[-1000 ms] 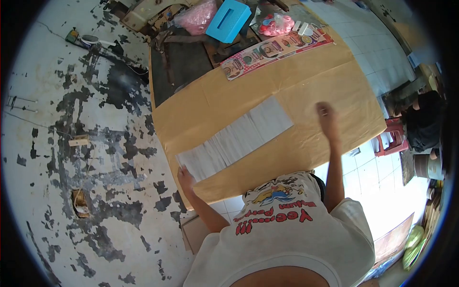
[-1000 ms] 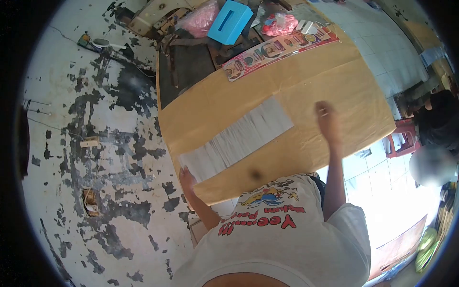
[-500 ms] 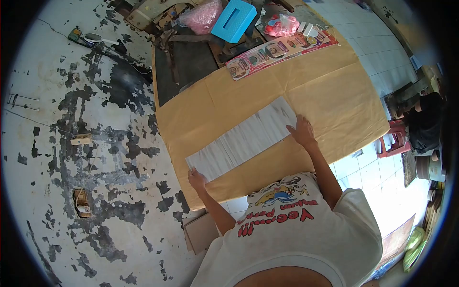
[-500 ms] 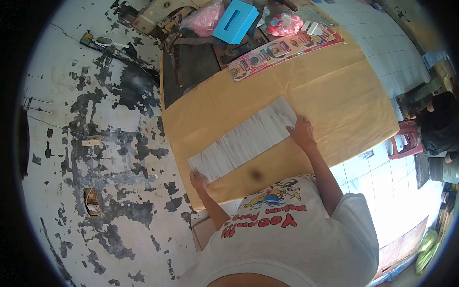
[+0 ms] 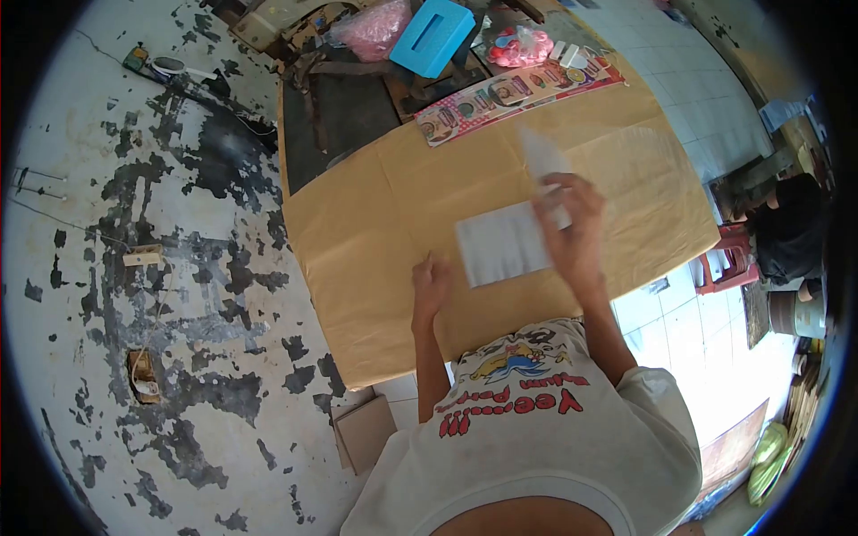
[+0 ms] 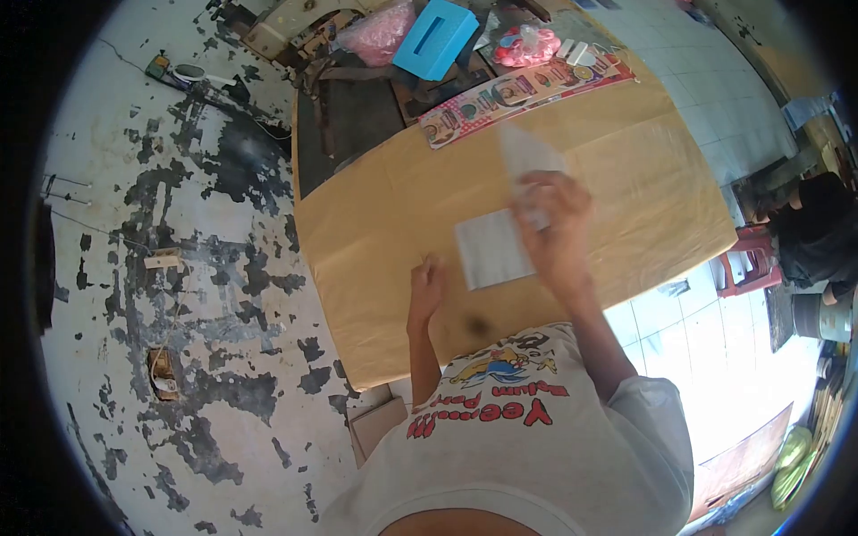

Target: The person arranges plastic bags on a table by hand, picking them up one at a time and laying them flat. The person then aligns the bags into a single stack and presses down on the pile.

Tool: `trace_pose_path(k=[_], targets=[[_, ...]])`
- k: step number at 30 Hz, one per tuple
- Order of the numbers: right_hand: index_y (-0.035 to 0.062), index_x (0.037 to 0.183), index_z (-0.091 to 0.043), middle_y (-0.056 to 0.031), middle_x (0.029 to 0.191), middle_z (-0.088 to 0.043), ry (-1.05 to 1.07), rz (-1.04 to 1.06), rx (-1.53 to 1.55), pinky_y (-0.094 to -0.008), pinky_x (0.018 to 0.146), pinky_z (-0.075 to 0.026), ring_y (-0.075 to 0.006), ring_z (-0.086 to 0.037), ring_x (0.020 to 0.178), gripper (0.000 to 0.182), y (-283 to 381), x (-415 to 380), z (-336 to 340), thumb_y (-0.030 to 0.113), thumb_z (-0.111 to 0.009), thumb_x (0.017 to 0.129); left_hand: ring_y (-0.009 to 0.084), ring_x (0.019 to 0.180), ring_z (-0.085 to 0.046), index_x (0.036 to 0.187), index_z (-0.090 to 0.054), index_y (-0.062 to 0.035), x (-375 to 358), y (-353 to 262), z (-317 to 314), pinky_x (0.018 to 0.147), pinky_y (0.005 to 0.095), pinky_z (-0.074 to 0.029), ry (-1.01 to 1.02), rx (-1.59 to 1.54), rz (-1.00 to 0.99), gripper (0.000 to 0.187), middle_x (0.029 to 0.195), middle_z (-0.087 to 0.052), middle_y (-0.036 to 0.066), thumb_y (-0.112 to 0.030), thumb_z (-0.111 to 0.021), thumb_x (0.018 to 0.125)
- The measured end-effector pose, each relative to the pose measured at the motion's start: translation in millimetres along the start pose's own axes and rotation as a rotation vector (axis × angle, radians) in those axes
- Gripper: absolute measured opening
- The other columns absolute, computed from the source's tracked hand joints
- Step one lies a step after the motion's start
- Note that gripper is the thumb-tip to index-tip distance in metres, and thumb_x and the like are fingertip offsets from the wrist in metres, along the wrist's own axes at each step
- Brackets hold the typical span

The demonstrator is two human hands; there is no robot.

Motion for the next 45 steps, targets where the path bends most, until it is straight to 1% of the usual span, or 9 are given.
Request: trace_pose_path(k=[6,8,13,18,23,32,37,40,45], targets=[[0.0085,0.077,-0.058,-0.0102,0.121,-0.058,0.580,0.185,0.238,-0.0546,0.104,-0.030,-0.0332,-0.048,0.121,0.025,29.6,-60.9,-68.1,0.030,-0.070,0.084,0.0194,0.089,-0.065,0.117,-0.058,-0.0018,-46.4,-74.4,4.8,0.076,0.0347,-0.052,0.349,-1.360,0.098,0.047,0.100,-0.066,0.005,-0.044,-0.047,0.101],[0.0080,0.077,-0.059,-0.0120,0.122,-0.058,0.726,0.175,0.352,-0.0565,0.105,-0.028,-0.0356,-0.047,0.122,0.030,14.5,-90.5,-88.9,0.035,-0.068,0.086,0.0190,0.086,-0.065,0.116,-0.058,-0.0015,-47.5,-56.7,2.5,0.072,0.0326,-0.053,0.335,-1.245,0.150,0.044,0.099,-0.066,0.006,-0.042,-0.049,0.101],[0.0098,0.124,-0.053,-0.0185,0.148,-0.037,1.194,0.167,0.124,-0.0586,0.111,-0.023,-0.0426,-0.030,0.138,0.057,-33.2,-136.0,-101.4,0.046,-0.070,0.082,0.0180,0.088,-0.065,0.113,-0.058,0.0038,-43.8,-16.4,-13.2,0.074,0.0306,-0.055,0.232,-0.969,0.312,0.041,0.099,-0.065,0.010,-0.035,-0.055,0.099],[0.0104,0.132,-0.051,-0.0221,0.148,-0.035,0.913,0.110,-0.364,-0.0614,0.114,-0.016,-0.0431,-0.027,0.139,0.066,-112.8,-140.7,-87.1,0.041,-0.075,0.077,0.0194,0.091,-0.065,0.112,-0.058,0.0060,-56.7,-1.6,-2.9,0.080,0.0328,-0.053,0.000,-0.890,0.354,0.041,0.098,-0.066,0.010,-0.033,-0.057,0.099],[0.0038,0.126,-0.055,-0.0244,0.135,-0.048,0.427,-0.296,-0.448,-0.0516,0.107,-0.033,-0.0385,-0.043,0.128,0.054,-161.4,-99.2,-30.8,0.033,-0.073,0.083,0.0143,0.088,-0.060,0.108,-0.063,0.0041,-57.6,63.6,38.9,0.079,0.0296,-0.049,-0.174,-0.730,0.318,0.035,0.093,-0.065,0.005,-0.029,-0.057,0.099],[0.0019,0.106,-0.064,-0.0226,0.100,-0.065,0.472,-0.398,-0.046,-0.0481,0.082,-0.049,-0.0409,-0.062,0.091,0.027,-136.2,-121.8,-62.9,0.026,-0.060,0.093,0.0054,0.062,-0.050,0.092,-0.063,-0.0029,-56.6,120.7,102.4,0.055,0.0234,-0.041,-0.419,-0.537,0.216,0.023,0.072,-0.055,-0.004,-0.024,-0.056,0.100],[0.0097,0.117,-0.062,-0.0178,0.129,-0.052,0.598,-0.332,-0.255,-0.0508,0.100,-0.037,-0.0367,-0.047,0.121,0.037,-130.8,-130.6,-62.3,0.028,-0.068,0.086,0.0053,0.048,-0.044,0.081,-0.057,-0.0074,-76.8,122.0,149.1,0.043,0.0228,-0.036,-0.538,-0.539,0.198,0.026,0.061,-0.050,-0.002,-0.024,-0.053,0.101],[0.0114,0.123,-0.058,-0.0143,0.138,-0.044,0.602,-0.283,-0.348,-0.0526,0.104,-0.030,-0.0355,-0.038,0.128,0.044,-130.6,-122.9,-49.3,0.026,-0.070,0.083,0.0089,0.051,-0.050,0.093,-0.059,-0.0025,-89.0,152.1,192.8,0.045,0.0249,-0.041,-0.610,-0.585,0.178,0.024,0.062,-0.053,0.001,-0.024,-0.053,0.101],[0.0098,0.120,-0.057,-0.0152,0.130,-0.048,0.569,-0.426,-0.428,-0.0498,0.100,-0.038,-0.0356,-0.044,0.123,0.044,-144.0,-114.1,-50.8,0.023,-0.073,0.080,0.0312,0.078,-0.066,0.121,-0.053,0.0038,-76.4,214.3,198.8,0.072,0.0380,-0.053,-0.706,0.300,0.202,0.043,0.087,-0.066,0.018,-0.028,-0.062,0.094]])
Point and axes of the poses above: each hand's wrist, its own x-axis towards the middle knuckle, its own z-axis out of the back of the hand, y = z × x, the point moved 1 cm from there along x, towards the middle knuckle
